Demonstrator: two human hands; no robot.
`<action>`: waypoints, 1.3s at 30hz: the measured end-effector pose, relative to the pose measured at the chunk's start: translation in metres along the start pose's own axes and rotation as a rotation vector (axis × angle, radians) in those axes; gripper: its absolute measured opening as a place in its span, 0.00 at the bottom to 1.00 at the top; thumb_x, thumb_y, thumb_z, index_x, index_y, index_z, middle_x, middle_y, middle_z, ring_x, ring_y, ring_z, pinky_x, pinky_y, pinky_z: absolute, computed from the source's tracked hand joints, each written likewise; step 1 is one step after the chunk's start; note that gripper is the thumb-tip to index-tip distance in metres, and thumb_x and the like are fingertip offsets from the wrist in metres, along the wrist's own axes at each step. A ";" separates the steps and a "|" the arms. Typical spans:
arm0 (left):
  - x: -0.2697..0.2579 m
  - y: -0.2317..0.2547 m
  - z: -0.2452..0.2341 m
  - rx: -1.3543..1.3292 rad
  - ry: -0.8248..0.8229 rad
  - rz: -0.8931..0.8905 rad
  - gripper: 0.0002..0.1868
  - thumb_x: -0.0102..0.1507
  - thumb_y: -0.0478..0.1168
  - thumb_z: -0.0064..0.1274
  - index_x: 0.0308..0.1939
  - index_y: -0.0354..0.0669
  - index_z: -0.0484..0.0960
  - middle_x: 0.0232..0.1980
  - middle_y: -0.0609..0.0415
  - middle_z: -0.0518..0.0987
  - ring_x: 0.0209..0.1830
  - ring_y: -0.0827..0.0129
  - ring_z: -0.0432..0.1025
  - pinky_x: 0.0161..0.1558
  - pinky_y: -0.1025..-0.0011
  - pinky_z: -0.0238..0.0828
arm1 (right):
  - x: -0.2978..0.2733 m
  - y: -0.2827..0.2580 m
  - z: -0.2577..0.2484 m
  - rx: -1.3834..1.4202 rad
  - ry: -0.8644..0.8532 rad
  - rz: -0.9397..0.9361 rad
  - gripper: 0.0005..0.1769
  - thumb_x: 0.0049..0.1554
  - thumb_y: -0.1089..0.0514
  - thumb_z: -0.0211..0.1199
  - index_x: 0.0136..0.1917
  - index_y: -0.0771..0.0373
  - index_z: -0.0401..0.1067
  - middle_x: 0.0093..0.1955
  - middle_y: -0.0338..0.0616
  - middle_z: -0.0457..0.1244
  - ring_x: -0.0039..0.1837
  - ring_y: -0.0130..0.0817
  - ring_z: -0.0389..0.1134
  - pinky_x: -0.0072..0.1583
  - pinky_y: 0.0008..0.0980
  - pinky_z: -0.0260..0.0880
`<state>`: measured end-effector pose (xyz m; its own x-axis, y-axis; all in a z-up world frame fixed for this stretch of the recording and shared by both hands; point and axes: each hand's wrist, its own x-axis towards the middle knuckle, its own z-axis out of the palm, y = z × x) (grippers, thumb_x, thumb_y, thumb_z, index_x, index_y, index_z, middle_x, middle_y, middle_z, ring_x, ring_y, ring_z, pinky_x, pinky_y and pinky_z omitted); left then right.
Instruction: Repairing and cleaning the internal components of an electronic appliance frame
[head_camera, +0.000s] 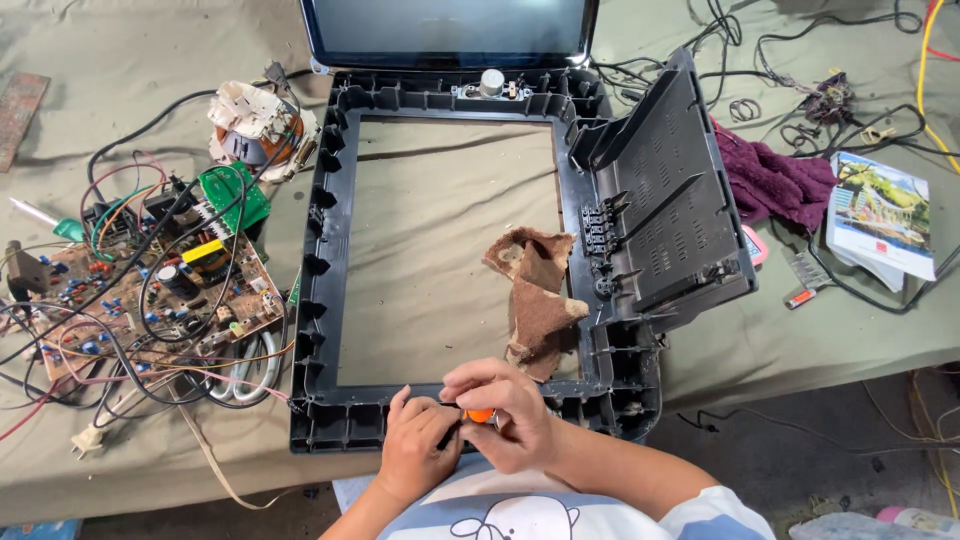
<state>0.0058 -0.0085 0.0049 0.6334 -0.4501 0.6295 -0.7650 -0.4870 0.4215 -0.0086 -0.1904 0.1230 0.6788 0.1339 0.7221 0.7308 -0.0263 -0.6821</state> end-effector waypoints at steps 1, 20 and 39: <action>-0.002 -0.002 0.001 -0.001 0.001 0.002 0.05 0.58 0.38 0.58 0.37 0.56 0.83 0.32 0.65 0.80 0.35 0.71 0.72 0.63 0.53 0.56 | 0.004 -0.001 0.003 -0.002 0.000 -0.002 0.11 0.65 0.59 0.59 0.59 0.61 0.66 0.61 0.62 0.62 0.54 0.43 0.75 0.59 0.39 0.79; -0.013 -0.009 0.004 -0.059 -0.058 -0.001 0.08 0.63 0.44 0.50 0.30 0.49 0.78 0.29 0.63 0.77 0.38 0.64 0.71 0.66 0.49 0.54 | -0.011 0.003 0.020 0.151 -0.023 -0.004 0.08 0.68 0.55 0.53 0.55 0.61 0.61 0.42 0.50 0.65 0.38 0.44 0.64 0.44 0.40 0.65; -0.015 -0.009 0.003 0.007 -0.094 -0.015 0.12 0.66 0.44 0.45 0.32 0.47 0.79 0.30 0.60 0.75 0.39 0.63 0.71 0.67 0.51 0.55 | -0.014 0.009 0.010 0.109 -0.045 -0.127 0.20 0.71 0.43 0.42 0.58 0.58 0.68 0.52 0.48 0.66 0.43 0.45 0.69 0.46 0.43 0.69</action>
<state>0.0033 0.0004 -0.0105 0.6530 -0.5106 0.5593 -0.7548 -0.4993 0.4255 -0.0124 -0.1825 0.1056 0.5756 0.1734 0.7992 0.7967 0.1013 -0.5958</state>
